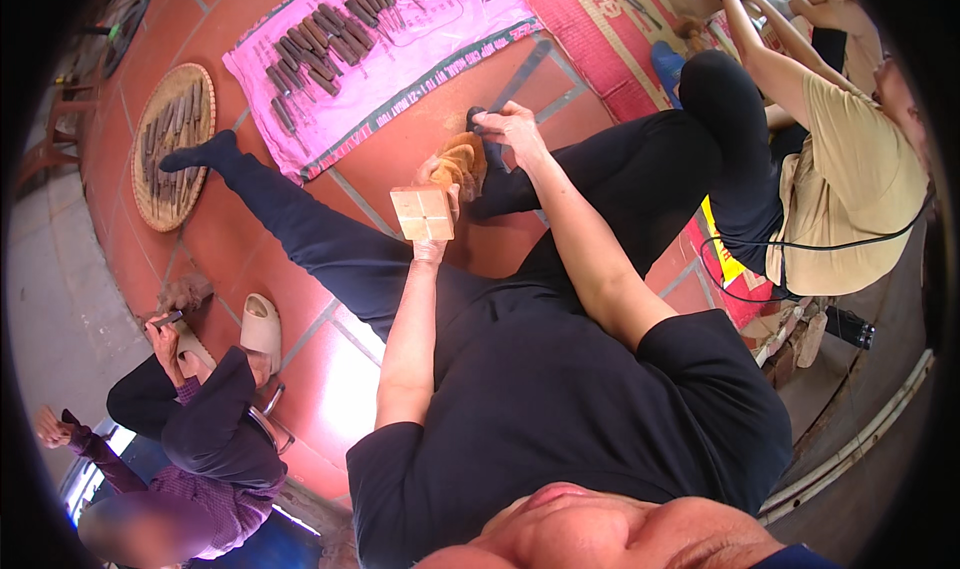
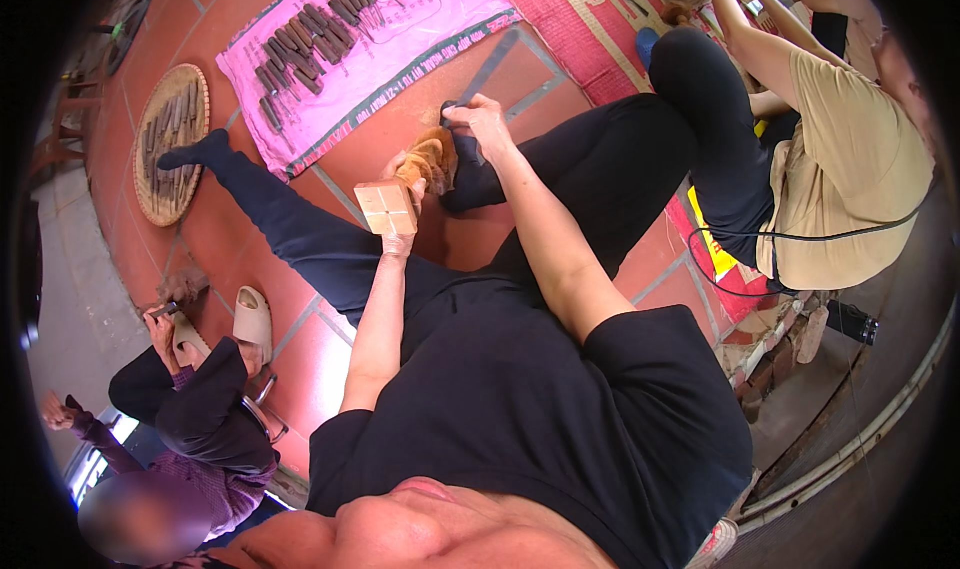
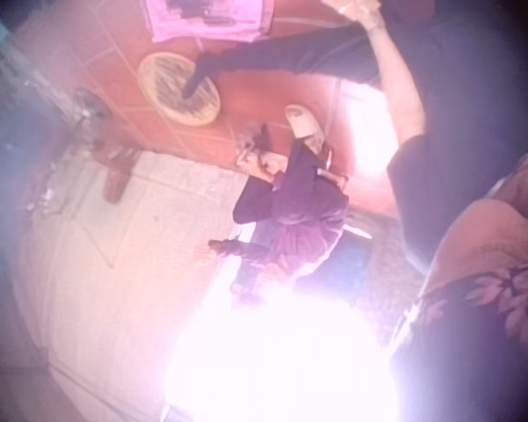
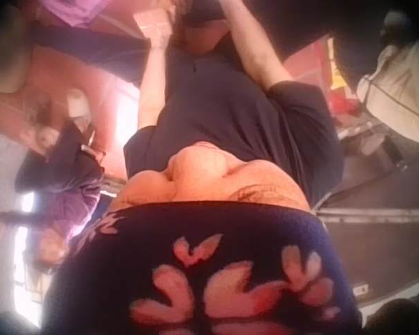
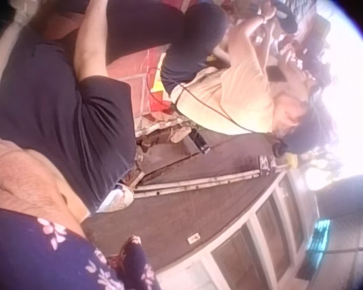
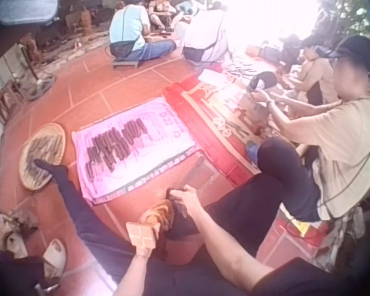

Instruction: The person sits on the floor and uses a knife to carve a small block of wood held in the left hand. The carved wood is placed on a pink mat alongside other similar pieces.

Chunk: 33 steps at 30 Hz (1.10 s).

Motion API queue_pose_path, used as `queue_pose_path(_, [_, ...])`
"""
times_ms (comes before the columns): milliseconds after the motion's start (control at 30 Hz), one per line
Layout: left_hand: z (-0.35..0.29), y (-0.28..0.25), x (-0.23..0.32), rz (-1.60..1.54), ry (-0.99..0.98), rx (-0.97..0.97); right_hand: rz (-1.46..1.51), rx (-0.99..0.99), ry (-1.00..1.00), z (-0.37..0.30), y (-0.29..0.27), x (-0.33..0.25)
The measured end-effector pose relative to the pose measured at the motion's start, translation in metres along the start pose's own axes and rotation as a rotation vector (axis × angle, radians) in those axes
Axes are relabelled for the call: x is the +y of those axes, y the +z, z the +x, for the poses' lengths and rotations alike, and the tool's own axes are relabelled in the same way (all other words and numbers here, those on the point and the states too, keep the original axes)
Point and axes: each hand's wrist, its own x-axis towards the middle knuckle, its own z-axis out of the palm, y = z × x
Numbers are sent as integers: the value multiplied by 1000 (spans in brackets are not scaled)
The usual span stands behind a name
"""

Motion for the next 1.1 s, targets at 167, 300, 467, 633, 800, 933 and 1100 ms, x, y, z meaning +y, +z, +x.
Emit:
queue_pose_path(167, [2,-1,8,8,31,-13,0,58,-26,1,-2,0])
queue_pose_path(300, [0,0,-2,43,59,-10,40,53,-53,1,-1,0])
queue_pose_path(467, [0,1,1,33,48,2,-62,-155,68,-2,4,4])
queue_pose_path(633, [0,-1,0,36,68,-8,74,113,-56,2,-2,2])
queue_pose_path(800, [-2,-1,-3,-14,8,0,51,3,-29,1,-3,4])
queue_pose_path(933, [-3,1,-6,-37,9,23,-30,-88,36,-3,4,4])
queue_pose_path(1100, [-2,0,-5,-36,-30,-1,70,98,-49,-1,-4,1])
